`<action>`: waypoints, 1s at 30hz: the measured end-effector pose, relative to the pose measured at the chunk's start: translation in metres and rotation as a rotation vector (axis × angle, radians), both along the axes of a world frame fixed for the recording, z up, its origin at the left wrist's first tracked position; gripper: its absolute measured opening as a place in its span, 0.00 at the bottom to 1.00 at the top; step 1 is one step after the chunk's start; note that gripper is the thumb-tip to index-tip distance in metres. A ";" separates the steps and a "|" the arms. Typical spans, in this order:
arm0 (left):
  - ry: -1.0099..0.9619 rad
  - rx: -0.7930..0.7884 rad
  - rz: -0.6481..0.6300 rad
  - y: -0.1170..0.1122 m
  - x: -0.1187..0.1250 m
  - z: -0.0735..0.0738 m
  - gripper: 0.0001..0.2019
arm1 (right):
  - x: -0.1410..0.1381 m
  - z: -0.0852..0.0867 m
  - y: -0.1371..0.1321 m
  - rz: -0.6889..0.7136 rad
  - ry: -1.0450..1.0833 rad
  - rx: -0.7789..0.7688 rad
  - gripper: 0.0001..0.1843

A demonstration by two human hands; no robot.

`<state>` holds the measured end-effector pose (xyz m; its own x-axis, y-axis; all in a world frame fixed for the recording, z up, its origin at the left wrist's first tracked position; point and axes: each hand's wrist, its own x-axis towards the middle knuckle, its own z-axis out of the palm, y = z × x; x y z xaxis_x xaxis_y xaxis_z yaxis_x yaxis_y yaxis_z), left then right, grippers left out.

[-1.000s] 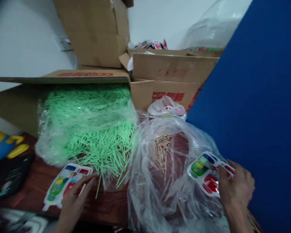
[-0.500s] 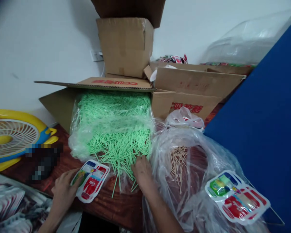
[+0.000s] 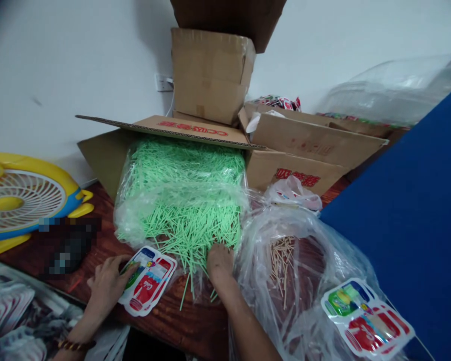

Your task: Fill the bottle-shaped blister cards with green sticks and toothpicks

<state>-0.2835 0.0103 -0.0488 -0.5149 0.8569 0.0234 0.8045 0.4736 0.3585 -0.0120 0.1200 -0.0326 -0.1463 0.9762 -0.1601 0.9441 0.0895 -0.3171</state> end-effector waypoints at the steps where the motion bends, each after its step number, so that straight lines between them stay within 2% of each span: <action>1: -0.017 0.004 -0.007 0.001 -0.001 0.000 0.17 | 0.004 -0.001 0.002 -0.001 0.035 -0.026 0.15; 6: -0.093 0.051 -0.011 0.005 -0.004 -0.001 0.16 | 0.027 -0.005 0.011 -0.047 0.293 -0.125 0.09; 11: -0.174 0.087 0.009 0.009 -0.014 -0.005 0.13 | 0.038 0.001 0.009 -0.078 0.647 -0.118 0.08; 16: -0.525 0.147 -0.077 0.010 -0.034 -0.004 0.17 | 0.036 0.005 -0.013 -0.102 0.915 -0.105 0.14; 19: -0.745 0.167 -0.024 0.008 -0.035 0.003 0.15 | 0.029 -0.003 -0.031 -0.145 1.075 -0.064 0.11; 22: -0.965 0.188 0.092 0.004 -0.026 0.017 0.15 | 0.021 -0.016 -0.043 -0.158 1.103 -0.029 0.08; 25: -1.174 0.162 0.173 0.000 -0.016 0.030 0.16 | 0.017 -0.025 -0.048 -0.182 1.122 -0.057 0.11; 30: -1.366 0.168 0.216 -0.007 -0.009 0.036 0.18 | 0.017 -0.029 -0.050 -0.225 1.151 -0.063 0.13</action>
